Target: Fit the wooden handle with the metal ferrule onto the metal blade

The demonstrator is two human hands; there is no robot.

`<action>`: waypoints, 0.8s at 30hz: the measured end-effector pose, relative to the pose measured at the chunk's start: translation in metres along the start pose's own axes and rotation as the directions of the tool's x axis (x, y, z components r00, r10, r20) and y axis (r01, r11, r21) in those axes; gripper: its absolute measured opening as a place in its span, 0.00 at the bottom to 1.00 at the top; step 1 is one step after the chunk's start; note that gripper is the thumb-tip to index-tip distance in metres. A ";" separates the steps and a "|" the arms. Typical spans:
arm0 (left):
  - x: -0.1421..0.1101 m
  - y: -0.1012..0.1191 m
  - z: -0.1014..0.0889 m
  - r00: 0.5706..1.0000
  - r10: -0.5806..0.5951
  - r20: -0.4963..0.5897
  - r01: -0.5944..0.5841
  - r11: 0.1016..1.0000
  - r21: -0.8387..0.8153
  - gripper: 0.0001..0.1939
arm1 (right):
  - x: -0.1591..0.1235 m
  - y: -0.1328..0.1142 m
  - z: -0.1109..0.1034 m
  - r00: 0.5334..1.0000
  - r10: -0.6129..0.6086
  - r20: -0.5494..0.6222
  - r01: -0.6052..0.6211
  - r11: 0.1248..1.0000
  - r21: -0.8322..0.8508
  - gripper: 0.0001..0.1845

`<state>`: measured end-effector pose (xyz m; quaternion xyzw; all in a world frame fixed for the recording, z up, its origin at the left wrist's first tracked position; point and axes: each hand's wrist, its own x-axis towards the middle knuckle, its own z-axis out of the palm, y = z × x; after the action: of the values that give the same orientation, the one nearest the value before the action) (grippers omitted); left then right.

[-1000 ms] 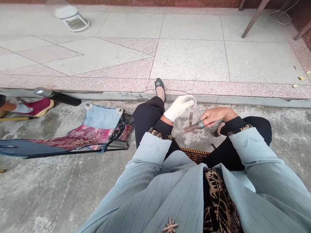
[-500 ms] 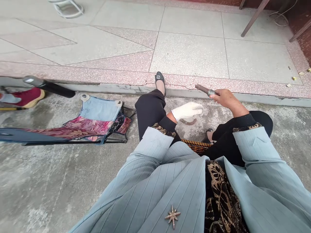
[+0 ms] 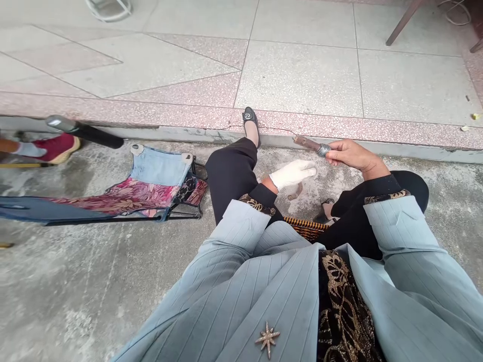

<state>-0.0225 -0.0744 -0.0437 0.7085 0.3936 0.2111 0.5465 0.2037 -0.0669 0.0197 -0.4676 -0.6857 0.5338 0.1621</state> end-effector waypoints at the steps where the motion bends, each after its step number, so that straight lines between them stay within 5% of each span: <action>1: 0.000 -0.002 0.001 1.000 0.009 0.025 -0.009 0.999 0.041 0.10 | 0.003 0.003 0.001 1.000 0.012 -0.017 -0.012 0.998 -0.057 0.22; 4: 0.000 -0.009 0.000 0.990 0.057 0.132 -0.082 0.977 0.197 0.09 | 0.010 0.016 0.002 0.995 0.063 -0.081 -0.088 0.930 -0.356 0.20; 8: -0.001 -0.016 0.003 0.969 0.093 0.230 -0.187 0.882 0.432 0.11 | 0.019 0.033 0.015 0.964 0.199 -0.179 -0.264 0.615 -0.743 0.18; 10: -0.003 -0.016 0.004 0.963 0.077 0.257 -0.205 0.827 0.523 0.13 | 0.022 0.036 0.027 0.957 0.271 -0.108 -0.239 0.519 -0.821 0.18; 12: -0.004 -0.014 0.003 0.949 0.078 0.307 -0.238 0.815 0.529 0.14 | 0.021 0.034 0.040 0.939 0.335 0.074 -0.133 0.555 -0.821 0.15; 14: -0.005 -0.015 0.000 0.927 0.111 0.360 -0.274 0.852 0.445 0.13 | 0.017 0.027 0.048 0.883 0.358 0.304 -0.028 0.686 -0.727 0.13; 17: -0.002 -0.021 -0.004 0.937 0.152 0.314 -0.233 0.943 0.238 0.15 | 0.006 0.016 0.044 0.859 0.211 0.466 0.044 0.877 -0.479 0.14; 19: 0.001 -0.028 -0.005 0.975 0.130 0.178 -0.147 0.985 0.085 0.17 | 0.001 0.014 0.034 0.947 0.068 0.314 0.043 0.942 -0.333 0.18; 21: 0.004 -0.032 -0.003 0.991 0.084 0.102 -0.081 0.996 -0.034 0.19 | 0.000 0.019 0.022 1.000 -0.010 0.022 0.015 0.974 -0.224 0.21; 24: 0.004 -0.031 0.004 0.980 0.061 0.188 -0.065 0.998 0.013 0.18 | 0.007 0.033 0.011 0.940 -0.006 -0.340 -0.042 0.990 -0.134 0.25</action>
<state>-0.0270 -0.0707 -0.0748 0.7425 0.3197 0.1566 0.5674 0.2074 -0.0678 -0.0159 -0.5691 -0.6785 0.3976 0.2401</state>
